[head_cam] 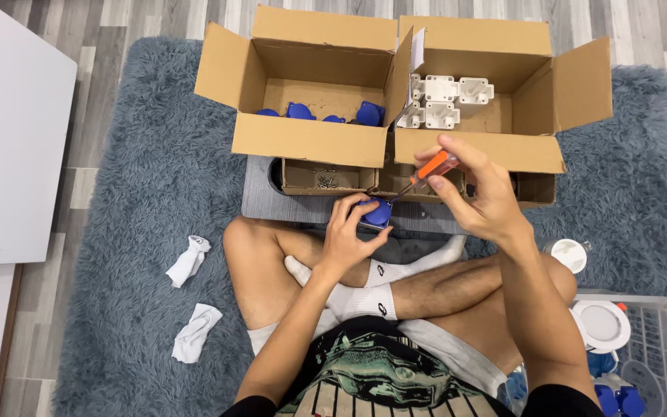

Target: Assembling small electrical components using a screwdriver

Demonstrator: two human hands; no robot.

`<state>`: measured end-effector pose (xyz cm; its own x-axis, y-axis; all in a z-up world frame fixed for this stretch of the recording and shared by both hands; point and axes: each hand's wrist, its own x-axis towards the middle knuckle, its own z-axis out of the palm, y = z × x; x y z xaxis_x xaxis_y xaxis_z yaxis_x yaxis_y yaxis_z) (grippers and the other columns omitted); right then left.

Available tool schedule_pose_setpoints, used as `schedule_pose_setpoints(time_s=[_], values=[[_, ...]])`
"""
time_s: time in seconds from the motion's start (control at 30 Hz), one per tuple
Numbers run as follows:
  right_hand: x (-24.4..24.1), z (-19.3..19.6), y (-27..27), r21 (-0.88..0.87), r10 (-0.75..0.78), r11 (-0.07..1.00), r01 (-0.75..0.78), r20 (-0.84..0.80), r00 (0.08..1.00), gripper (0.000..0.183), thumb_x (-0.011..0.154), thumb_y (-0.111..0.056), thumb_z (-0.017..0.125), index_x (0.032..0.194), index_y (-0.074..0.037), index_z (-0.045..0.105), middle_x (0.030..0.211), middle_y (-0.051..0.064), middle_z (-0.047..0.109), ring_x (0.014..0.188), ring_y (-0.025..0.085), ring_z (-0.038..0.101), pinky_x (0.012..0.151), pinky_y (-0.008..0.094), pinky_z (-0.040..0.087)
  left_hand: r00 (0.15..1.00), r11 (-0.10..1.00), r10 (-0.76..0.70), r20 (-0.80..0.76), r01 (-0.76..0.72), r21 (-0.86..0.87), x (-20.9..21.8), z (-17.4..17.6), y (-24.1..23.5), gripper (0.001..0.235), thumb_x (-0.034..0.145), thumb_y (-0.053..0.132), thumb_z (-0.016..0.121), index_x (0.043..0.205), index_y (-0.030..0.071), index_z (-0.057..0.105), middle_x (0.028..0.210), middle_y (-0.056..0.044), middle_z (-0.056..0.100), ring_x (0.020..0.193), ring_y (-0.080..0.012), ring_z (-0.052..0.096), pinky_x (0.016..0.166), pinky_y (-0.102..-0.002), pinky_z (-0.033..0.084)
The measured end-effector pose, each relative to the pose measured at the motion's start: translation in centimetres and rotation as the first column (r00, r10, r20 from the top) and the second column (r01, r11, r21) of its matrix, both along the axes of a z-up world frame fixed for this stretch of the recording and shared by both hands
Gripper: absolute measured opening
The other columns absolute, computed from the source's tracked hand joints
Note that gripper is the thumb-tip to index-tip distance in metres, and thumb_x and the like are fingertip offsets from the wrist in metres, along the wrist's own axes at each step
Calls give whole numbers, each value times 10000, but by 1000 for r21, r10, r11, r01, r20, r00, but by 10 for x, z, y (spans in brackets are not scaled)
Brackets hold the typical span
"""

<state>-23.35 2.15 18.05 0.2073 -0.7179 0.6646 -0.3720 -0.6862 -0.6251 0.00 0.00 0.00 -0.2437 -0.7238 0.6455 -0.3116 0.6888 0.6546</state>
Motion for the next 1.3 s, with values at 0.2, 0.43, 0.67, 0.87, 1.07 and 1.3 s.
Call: schedule_pose_setpoints(time_s=[0.2,0.43,0.67,0.87,1.07,1.3], values=[[9,20,-3,-51,-40,998,35,-96,995,570,978,85,772,1513,96,574,1301,270,763,1092,428,783,906,509,624,1000,1000,0,-1,0,-6,0,-2,-1,514,769,303,964,1219,141,776,1223,-88,699,1109,-361,718,989,-493,603],[11,-8,-21,-169,-189,971,170,-103,977,590,897,-75,966,1408,7,683,1083,163,751,880,307,727,833,430,611,1000,1000,6,-15,-6,-8,-2,-6,-2,506,785,327,956,1222,142,782,1217,-85,701,1110,-357,718,994,-497,602],[15,-1,-23,-298,-319,923,244,-237,918,609,947,-226,959,1476,-69,701,1036,150,656,813,303,676,782,428,609,1000,1000,1,-31,-1,-2,-2,-7,-2,519,769,312,963,1227,147,783,1219,-82,704,1121,-357,718,1001,-501,598],[11,46,-6,161,135,981,-111,-145,980,599,982,49,668,1568,-8,558,1429,253,686,1285,416,705,1080,543,547,999,1000,-8,-48,8,7,-3,-9,-3,523,774,312,960,1238,153,778,1220,-84,699,1118,-365,715,990,-505,600],[11,44,-10,96,2,995,19,-219,976,560,929,15,820,1471,-18,680,1299,189,793,1096,359,793,963,483,614,998,1000,-3,-70,1,-22,-5,-18,-7,526,771,322,962,1235,155,779,1222,-81,700,1111,-364,714,984,-499,603],[22,3,-28,-240,-357,921,306,-213,909,617,888,-193,1032,1423,-84,743,909,74,675,768,250,682,749,406,597,996,998,-6,-91,0,-65,-7,-25,-9,547,773,316,963,1265,169,772,1243,-81,693,1124,-358,711,998,-488,598]])
